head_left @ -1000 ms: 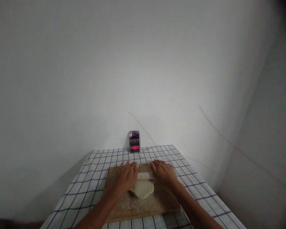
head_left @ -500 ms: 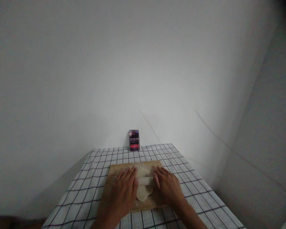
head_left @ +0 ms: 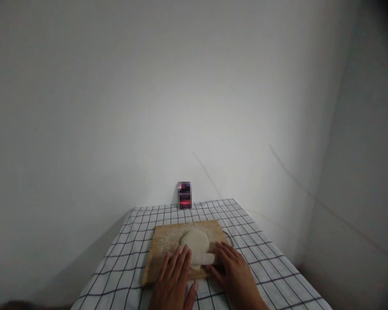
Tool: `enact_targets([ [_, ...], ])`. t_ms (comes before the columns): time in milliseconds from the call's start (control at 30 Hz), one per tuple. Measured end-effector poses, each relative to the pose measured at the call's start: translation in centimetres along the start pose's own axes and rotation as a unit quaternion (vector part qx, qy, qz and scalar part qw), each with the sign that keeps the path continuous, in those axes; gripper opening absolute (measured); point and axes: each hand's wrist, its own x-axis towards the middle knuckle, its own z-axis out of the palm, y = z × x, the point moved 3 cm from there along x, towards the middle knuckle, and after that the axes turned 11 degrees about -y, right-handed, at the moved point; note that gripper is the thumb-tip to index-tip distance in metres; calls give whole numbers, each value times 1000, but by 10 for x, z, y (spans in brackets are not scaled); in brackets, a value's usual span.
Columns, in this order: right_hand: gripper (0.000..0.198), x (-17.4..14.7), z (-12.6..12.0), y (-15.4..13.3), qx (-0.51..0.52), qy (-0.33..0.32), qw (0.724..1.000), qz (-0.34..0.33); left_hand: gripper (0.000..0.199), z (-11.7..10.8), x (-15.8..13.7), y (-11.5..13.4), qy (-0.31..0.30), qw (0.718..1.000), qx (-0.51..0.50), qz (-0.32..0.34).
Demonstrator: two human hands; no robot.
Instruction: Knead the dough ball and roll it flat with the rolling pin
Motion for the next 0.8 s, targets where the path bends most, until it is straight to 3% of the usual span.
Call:
enact_targets([
  [100, 25, -2, -10, -6, 11, -9, 1000, 11, 68, 2, -13, -18, -38, 996, -76, -23],
  [233, 23, -3, -13, -5, 26, -9, 999, 40, 57, 15, -41, -65, -94, 952, -185, -223],
  [300, 23, -4, -13, -3, 33, -13, 998, 56, 61, 23, -51, -78, -177, 925, -194, -274],
  [367, 24, -5, -13, -3, 34, -16, 997, 67, 69, 23, -54, -81, -243, 910, -173, -287],
  [433, 25, -6, -16, -5, 32, -18, 997, 72, 74, 16, -53, -77, -268, 906, -154, -288],
  [800, 37, -32, -22, -3, 75, -23, 994, 80, 72, -17, -53, -57, -274, 908, -152, -279],
])
